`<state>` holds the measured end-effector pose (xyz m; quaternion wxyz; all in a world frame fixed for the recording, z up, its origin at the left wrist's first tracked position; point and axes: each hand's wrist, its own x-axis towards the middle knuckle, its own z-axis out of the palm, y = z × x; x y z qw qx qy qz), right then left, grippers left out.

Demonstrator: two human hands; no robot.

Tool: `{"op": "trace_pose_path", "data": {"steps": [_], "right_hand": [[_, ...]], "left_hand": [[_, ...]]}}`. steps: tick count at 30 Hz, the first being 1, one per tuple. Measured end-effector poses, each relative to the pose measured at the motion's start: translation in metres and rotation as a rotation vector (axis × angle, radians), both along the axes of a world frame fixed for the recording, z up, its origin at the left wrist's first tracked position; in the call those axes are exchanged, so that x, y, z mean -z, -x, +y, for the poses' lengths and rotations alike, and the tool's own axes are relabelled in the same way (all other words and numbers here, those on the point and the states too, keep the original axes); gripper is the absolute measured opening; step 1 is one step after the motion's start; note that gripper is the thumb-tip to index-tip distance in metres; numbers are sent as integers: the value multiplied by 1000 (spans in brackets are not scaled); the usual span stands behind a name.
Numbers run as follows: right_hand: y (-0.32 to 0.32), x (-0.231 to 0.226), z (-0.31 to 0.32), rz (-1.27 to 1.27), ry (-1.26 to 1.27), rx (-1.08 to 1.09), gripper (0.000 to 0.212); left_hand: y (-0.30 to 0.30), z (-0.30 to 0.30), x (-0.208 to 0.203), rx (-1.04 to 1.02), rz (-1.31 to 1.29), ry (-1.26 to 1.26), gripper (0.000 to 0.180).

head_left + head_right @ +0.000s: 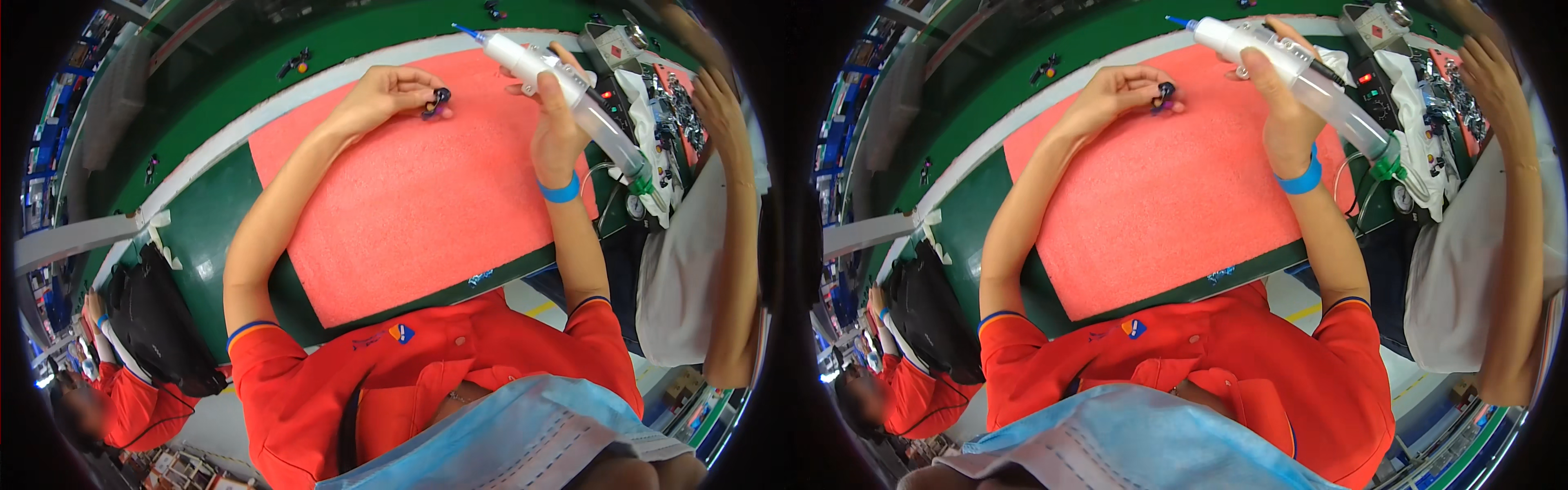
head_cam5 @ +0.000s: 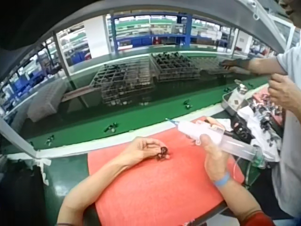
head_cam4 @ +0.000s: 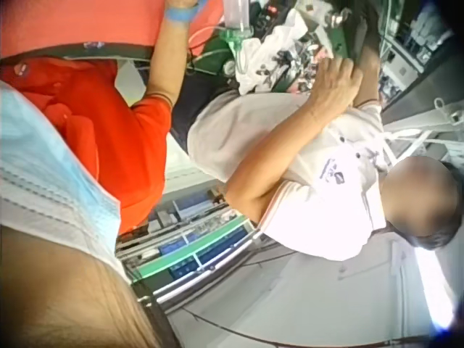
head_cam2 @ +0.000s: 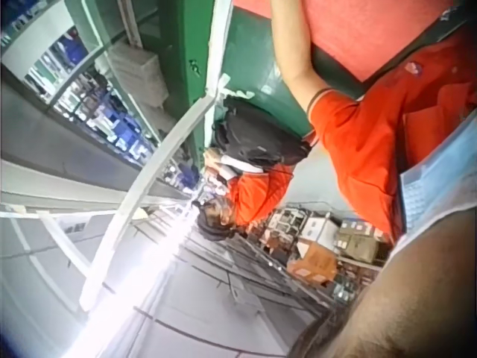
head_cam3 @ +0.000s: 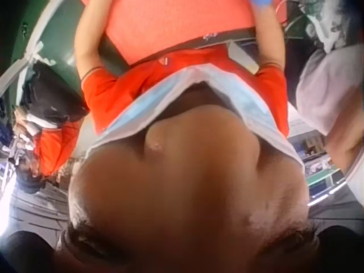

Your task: Applying adhesive to small electronic components on an assembly line using a manual dispenser.

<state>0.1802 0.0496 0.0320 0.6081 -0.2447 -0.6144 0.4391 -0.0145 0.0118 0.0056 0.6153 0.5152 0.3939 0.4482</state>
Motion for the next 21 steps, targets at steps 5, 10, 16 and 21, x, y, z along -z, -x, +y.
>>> {"op": "trace_pose_path", "data": {"steps": [5, 10, 16, 21], "right_hand": [[-2, -2, -8, -31, -16, -6, 42], [-9, 14, 4, -270, -420, 173, 32], [-9, 19, -1, -371, -576, 176, 27], [-5, 14, -14, -366, -230, 90, 25]], "left_hand": [[0, 0, 3, -101, -60, 107, 21], [-3, -2, 7, -152, 0, 93, 22], [-6, -2, 14, -227, -4, 51, 20], [-5, 1, 22, -125, -64, -227, 19]]}}
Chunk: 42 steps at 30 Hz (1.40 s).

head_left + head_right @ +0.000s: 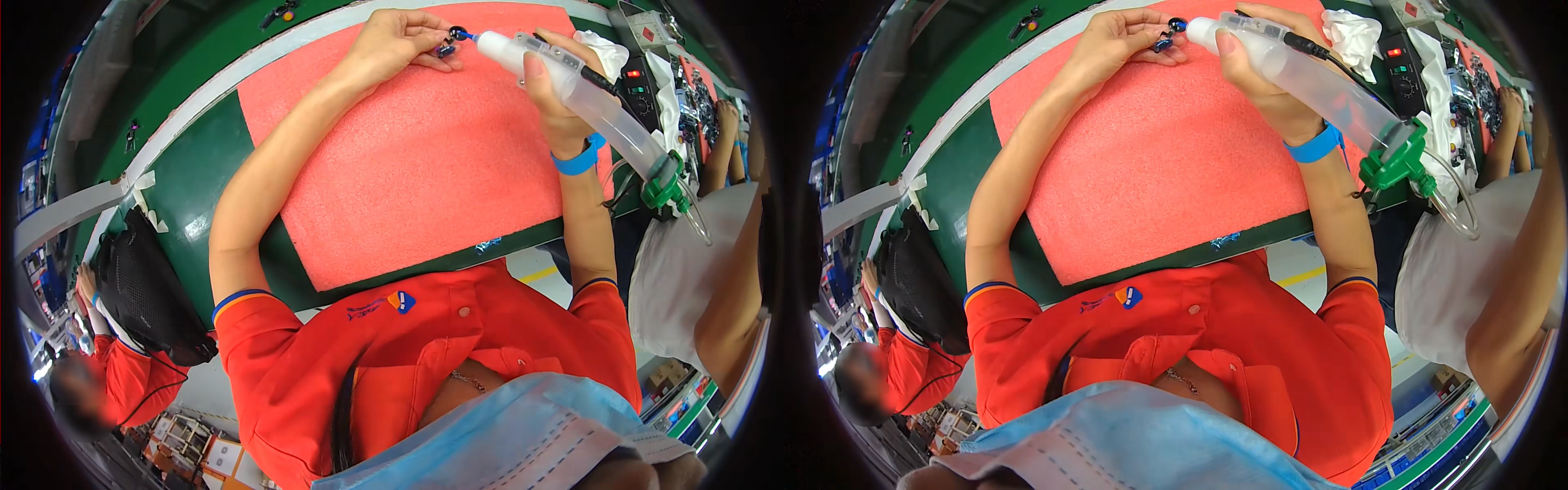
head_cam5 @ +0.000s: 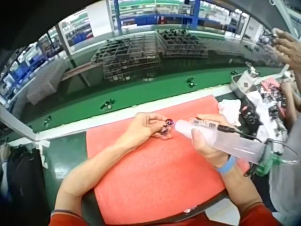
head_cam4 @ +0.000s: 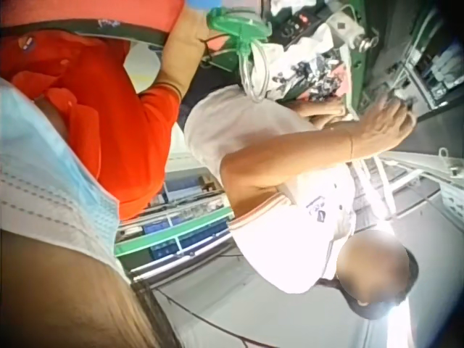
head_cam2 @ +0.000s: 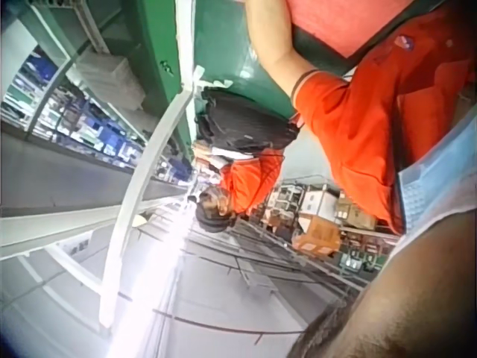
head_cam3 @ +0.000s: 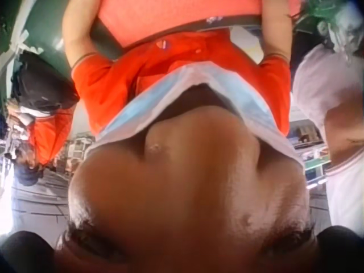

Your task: Applying adhesive to small electronic components on an assembly line using a manual dispenser.

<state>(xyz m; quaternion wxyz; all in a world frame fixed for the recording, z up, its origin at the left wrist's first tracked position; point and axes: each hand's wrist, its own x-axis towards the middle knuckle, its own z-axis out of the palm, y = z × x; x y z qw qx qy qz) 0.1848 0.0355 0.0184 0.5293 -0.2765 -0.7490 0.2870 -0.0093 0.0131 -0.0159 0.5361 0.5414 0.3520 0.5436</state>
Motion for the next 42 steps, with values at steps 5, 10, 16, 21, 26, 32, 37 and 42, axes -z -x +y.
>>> {"op": "trace_pose_path", "data": {"steps": [5, 10, 16, 21, 26, 32, 37, 42], "right_hand": [[-1, 2, 5, -102, -84, 11, 26], [-1, 4, 8, -130, -189, 2, 26], [2, -1, 2, -66, -79, 9, 25], [3, -3, 3, -105, -130, 2, 25], [1, -4, 5, -166, -222, -3, 25], [-3, -9, 10, -114, -476, -10, 36], [-3, -5, 12, 172, -302, -90, 48], [-2, -2, 20, 168, -218, -39, 39]], "left_hand": [[-1, 2, -3, -61, -19, 387, 19], [-2, 2, -1, -71, -34, 370, 19], [-2, 2, 2, -71, -30, 367, 19], [-1, 1, 13, -44, 22, 41, 18], [-6, -3, -7, -117, 115, 295, 22], [-3, -7, -16, -341, 164, 265, 18], [-4, -11, -21, -589, 495, -38, 13], [-9, -12, -24, -573, 470, -132, 12]]}}
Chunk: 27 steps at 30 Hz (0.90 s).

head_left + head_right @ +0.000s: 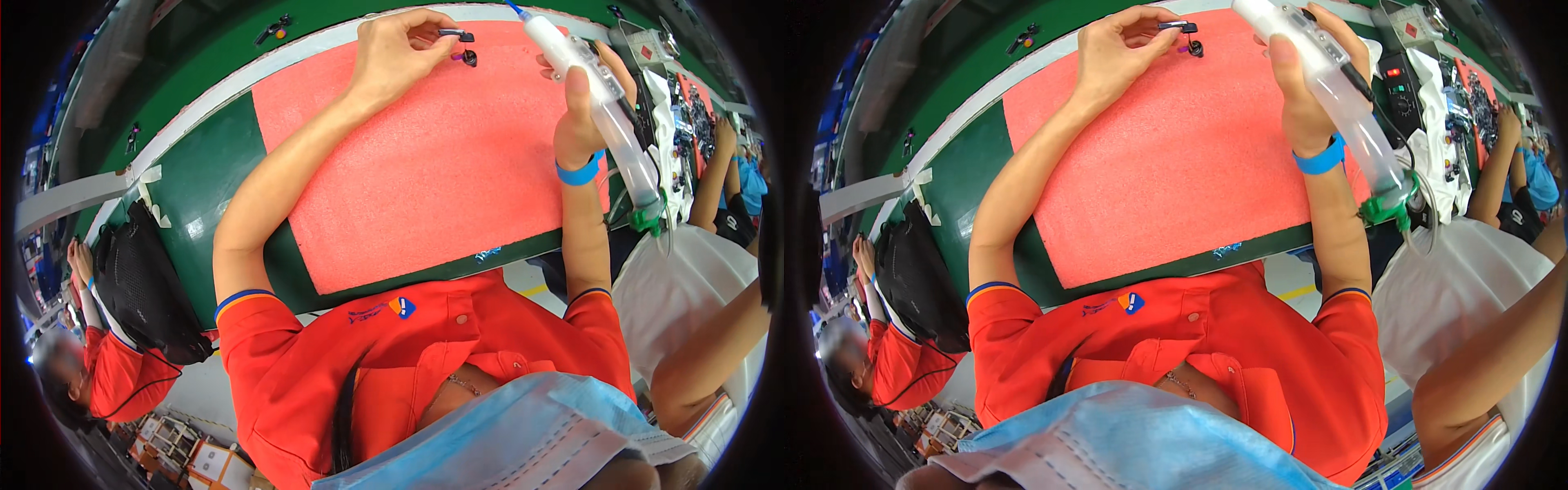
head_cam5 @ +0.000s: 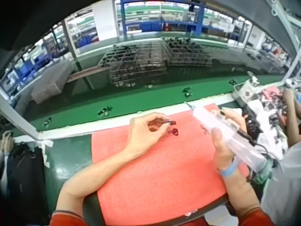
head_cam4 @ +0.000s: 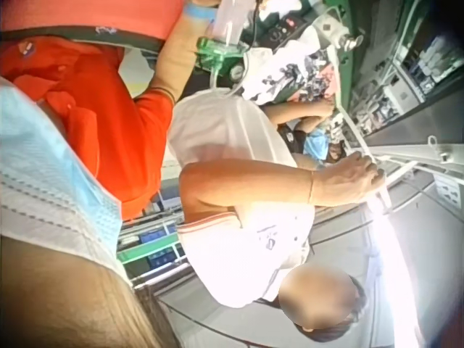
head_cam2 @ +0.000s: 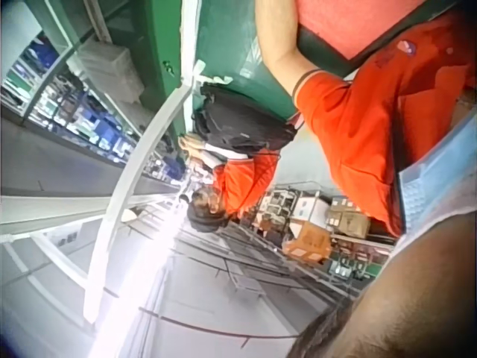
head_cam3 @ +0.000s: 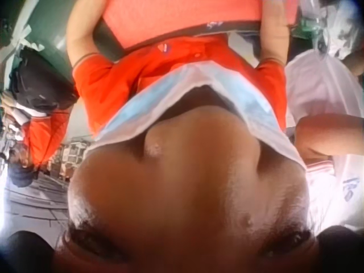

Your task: Applying adhesive to small electronic components on an assembly line using a manual dispenser.

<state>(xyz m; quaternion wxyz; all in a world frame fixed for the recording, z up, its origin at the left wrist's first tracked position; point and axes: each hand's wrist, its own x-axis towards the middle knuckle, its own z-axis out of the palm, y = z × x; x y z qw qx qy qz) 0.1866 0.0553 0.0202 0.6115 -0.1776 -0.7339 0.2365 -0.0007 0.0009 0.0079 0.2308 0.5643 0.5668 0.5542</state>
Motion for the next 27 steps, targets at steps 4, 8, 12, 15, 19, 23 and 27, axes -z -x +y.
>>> {"op": "trace_pose_path", "data": {"steps": [4, 8, 12, 15, 19, 23, 27], "right_hand": [[5, 1, -2, 95, 152, -45, 38], [2, 1, -3, 103, 154, -26, 37], [0, 2, -1, 48, 7, 87, 36], [2, -1, -5, 61, 51, 72, 35], [-1, 2, -1, 55, 25, 84, 36], [5, -2, -5, 115, 132, 14, 36], [3, 1, -1, 103, 135, 6, 36]], "left_hand": [[3, 6, 14, 46, -76, -50, 13], [1, 7, 15, 41, -63, -53, 13], [0, 5, 13, 43, -80, -26, 14], [2, 7, 16, 36, -47, -47, 15], [2, 8, 19, 36, -47, -66, 15], [2, 10, 18, 40, -80, -87, 15], [11, 15, 10, -50, 62, 1, 15]]}}
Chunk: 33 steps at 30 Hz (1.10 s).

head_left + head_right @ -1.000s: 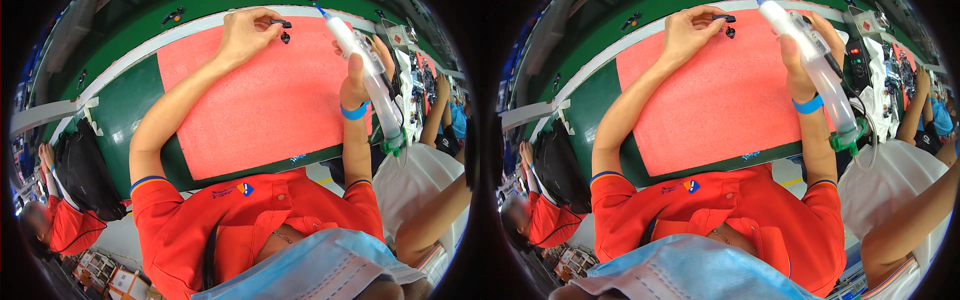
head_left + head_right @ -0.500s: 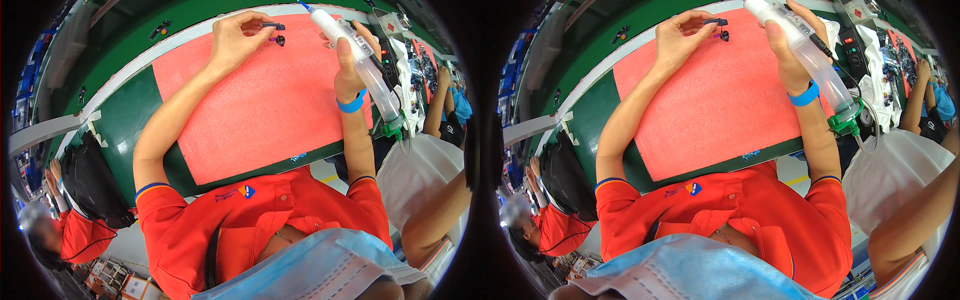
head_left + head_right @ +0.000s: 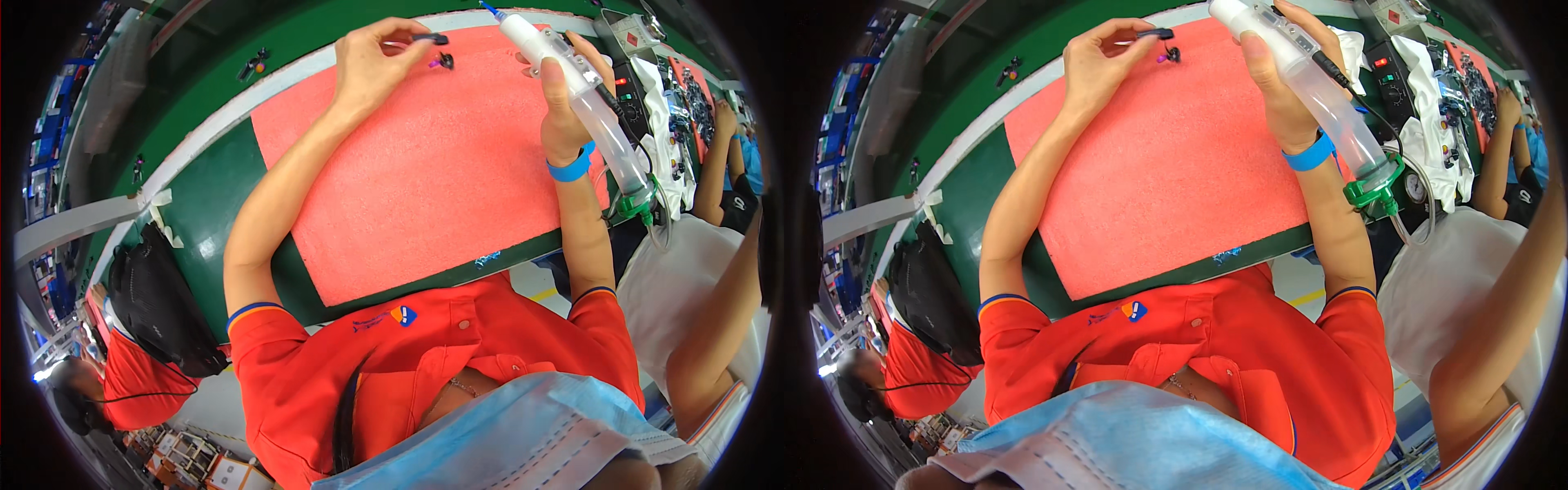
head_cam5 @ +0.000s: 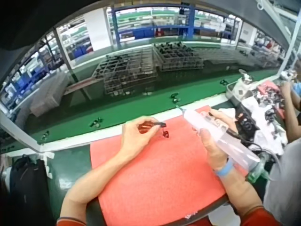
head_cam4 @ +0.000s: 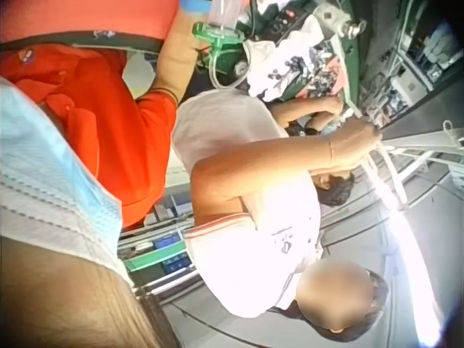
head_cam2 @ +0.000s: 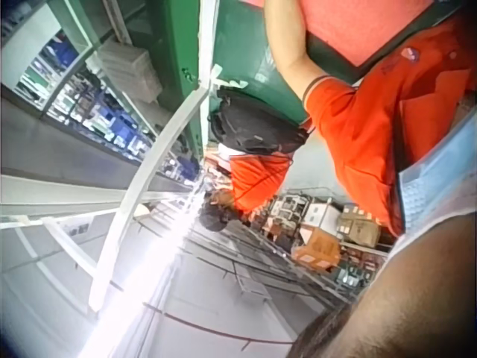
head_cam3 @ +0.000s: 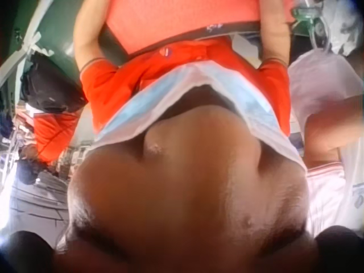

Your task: Applying adhesive to small electronic components on an assembly line using a manual dispenser.

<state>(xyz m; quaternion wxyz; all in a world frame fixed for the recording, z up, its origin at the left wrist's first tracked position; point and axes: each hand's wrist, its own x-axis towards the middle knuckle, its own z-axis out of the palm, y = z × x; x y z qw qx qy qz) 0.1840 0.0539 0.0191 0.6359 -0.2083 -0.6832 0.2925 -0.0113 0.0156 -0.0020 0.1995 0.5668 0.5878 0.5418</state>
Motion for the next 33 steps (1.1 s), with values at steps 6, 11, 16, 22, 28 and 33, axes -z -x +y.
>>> {"op": "trace_pose_path", "data": {"steps": [6, 11, 16, 22, 28, 33], "right_hand": [[-1, -4, 1, -9, 26, 3, 35], [-5, -4, 4, -56, -15, 76, 35], [0, -5, 1, 61, 58, 37, 35], [2, -4, 1, 80, 101, -25, 35], [3, -6, -3, 65, 128, -39, 35], [4, -6, -2, 73, 126, -53, 34]], "left_hand": [[29, 21, -26, -191, 127, 116, 15], [12, 10, -31, -149, 306, -277, 12], [-5, -12, -39, -137, 354, -322, 13], [-8, -19, -38, -100, 377, -332, 13], [-7, -21, -39, -88, 369, -353, 13], [-5, -20, -38, -86, 371, -337, 13]]}}
